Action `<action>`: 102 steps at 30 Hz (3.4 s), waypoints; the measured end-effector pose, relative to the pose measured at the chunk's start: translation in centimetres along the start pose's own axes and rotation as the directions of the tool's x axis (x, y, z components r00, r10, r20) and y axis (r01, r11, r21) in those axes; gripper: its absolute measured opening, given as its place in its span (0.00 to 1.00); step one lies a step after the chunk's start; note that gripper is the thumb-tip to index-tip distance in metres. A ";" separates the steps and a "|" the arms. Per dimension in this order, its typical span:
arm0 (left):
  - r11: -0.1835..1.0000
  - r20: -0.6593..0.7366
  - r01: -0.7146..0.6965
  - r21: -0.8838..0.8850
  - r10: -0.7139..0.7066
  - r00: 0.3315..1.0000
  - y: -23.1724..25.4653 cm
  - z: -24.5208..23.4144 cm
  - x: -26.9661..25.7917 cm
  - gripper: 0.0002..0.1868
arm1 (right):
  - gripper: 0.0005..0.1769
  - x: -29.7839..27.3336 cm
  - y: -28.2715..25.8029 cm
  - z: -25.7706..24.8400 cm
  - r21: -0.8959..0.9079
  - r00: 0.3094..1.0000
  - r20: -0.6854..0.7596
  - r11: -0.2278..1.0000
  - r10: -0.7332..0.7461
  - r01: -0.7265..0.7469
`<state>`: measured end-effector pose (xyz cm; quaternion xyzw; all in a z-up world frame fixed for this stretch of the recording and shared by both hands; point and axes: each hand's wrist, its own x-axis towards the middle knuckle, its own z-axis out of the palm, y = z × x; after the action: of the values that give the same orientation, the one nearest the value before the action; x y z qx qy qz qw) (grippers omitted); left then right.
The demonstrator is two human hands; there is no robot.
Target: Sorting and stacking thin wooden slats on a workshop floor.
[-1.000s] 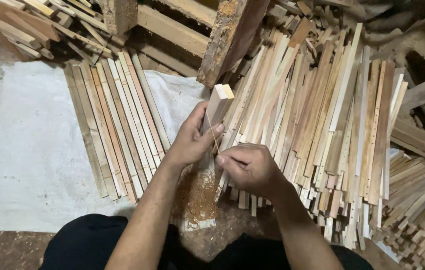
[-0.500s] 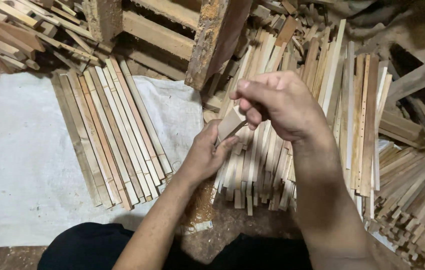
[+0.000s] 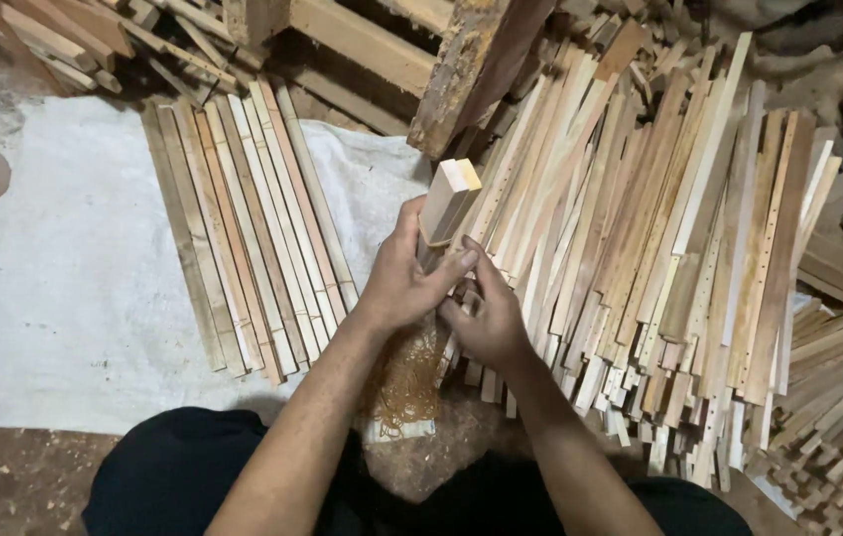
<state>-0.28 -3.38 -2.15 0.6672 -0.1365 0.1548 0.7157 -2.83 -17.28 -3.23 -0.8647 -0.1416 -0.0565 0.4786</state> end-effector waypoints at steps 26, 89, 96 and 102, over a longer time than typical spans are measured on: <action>0.853 -0.361 0.454 0.258 -0.351 0.864 -5.9 -8.4 0.8 0.22 | 0.29 -5.4 12.4 15.0 -0.182 0.980 0.191 0.983 0.062 -0.027; 0.419 -0.287 0.864 0.278 -0.822 0.491 -20.7 -9.2 -5.4 0.20 | 0.31 5.0 27.5 27.0 -0.283 0.851 0.416 0.935 0.320 -0.213; 0.480 -0.114 0.804 0.351 -0.830 0.546 -21.7 -4.9 -4.5 0.25 | 0.24 1.8 18.5 15.9 -0.095 0.953 0.097 0.956 0.287 -0.279; 0.533 0.094 0.758 0.376 -0.836 0.541 -12.0 3.6 -2.7 0.28 | 0.27 -2.9 28.2 4.6 -0.203 0.905 -0.215 0.890 0.367 -0.409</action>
<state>2.11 -7.79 -13.89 0.7659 0.1170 -0.2638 0.5745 2.62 -28.08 -29.25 -0.9195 0.0841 -0.0500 0.3808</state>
